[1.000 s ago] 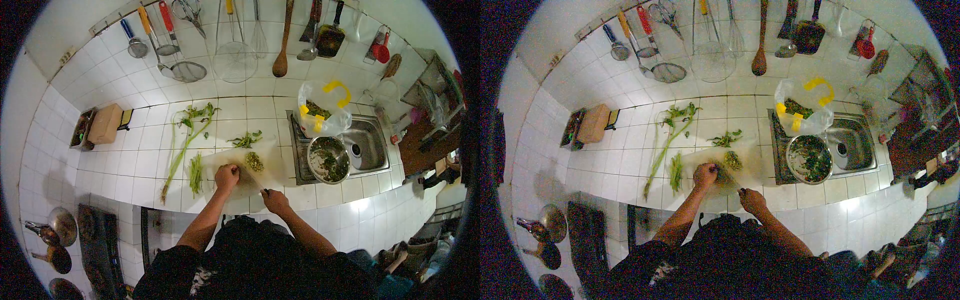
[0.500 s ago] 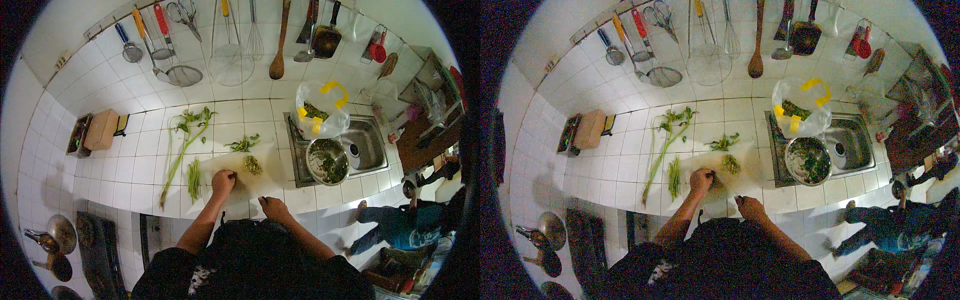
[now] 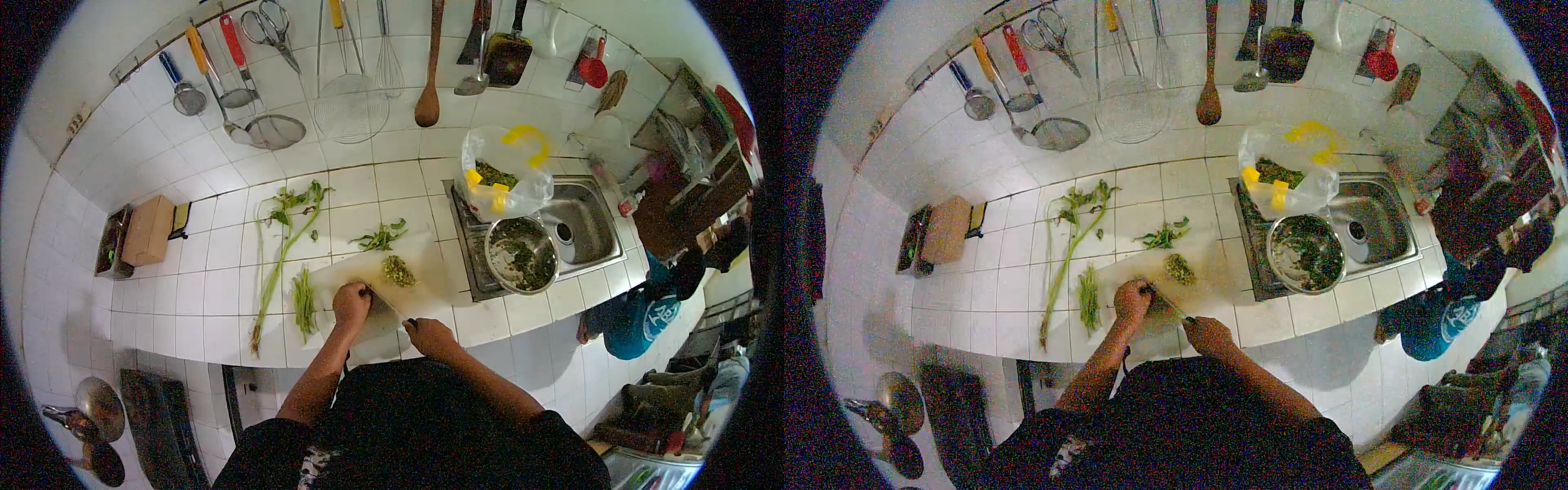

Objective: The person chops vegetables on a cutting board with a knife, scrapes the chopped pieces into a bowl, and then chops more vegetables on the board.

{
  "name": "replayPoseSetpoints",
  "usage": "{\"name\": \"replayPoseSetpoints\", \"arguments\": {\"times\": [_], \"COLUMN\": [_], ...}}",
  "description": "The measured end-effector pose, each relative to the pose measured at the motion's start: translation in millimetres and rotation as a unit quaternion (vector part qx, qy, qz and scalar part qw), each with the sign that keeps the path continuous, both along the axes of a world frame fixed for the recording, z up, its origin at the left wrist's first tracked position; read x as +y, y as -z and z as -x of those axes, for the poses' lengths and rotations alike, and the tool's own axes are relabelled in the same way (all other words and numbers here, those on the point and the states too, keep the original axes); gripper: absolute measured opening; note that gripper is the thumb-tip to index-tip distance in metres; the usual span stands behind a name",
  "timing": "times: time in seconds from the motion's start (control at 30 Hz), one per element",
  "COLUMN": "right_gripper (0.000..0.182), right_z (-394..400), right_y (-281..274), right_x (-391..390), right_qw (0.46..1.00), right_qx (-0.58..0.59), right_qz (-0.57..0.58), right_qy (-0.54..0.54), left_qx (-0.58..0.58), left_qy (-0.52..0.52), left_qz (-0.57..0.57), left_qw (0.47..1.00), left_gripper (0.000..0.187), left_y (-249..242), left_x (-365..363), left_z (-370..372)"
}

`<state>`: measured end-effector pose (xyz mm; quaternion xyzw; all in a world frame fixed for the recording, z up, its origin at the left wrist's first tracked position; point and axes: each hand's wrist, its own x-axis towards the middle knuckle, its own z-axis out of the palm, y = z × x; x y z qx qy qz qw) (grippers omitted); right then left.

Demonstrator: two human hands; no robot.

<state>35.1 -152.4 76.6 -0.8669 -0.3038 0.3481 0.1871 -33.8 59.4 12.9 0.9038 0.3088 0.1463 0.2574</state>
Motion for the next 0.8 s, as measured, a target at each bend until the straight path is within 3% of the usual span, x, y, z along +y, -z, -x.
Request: {"name": "replayPoseSetpoints", "arguments": {"times": [0.3,0.47,0.53,0.6,0.67,0.8], "right_gripper": [0.055,0.053,0.056,0.06,0.062,0.058], "right_z": [-3.8,-4.2,-3.8,-7.1,-10.7,-10.7], "right_y": [5.9,2.1,-8.9,7.4,12.8,0.2], "right_x": [-9.2,4.7,-9.1,-21.1,-27.2,-29.8], "right_qw": [0.999,0.999,0.999,0.996,0.998,0.998], "right_qx": [-0.029,-0.027,-0.005,-0.045,-0.031,-0.031], "right_qz": [0.037,-0.033,-0.03,-0.063,-0.004,-0.014], "right_qy": [-0.001,0.0,0.045,0.039,0.052,0.043], "left_qx": [0.023,0.021,0.025,-0.039,-0.036,-0.097], "left_qy": [0.0,0.019,0.044,0.032,0.027,0.026], "left_qz": [-0.055,-0.098,-0.013,0.001,0.102,0.102], "left_qw": [0.998,0.995,0.999,0.999,0.994,0.99], "left_gripper": [0.022,0.019,0.017,0.017,0.018,0.021], "left_y": [6.0,3.8,-4.2,9.1,4.5,-4.2], "left_x": [-0.5,-3.0,-3.0,2.2,0.4,1.3], "left_z": [-5.9,-2.7,-5.6,-17.0,-31.6,-34.2]}}
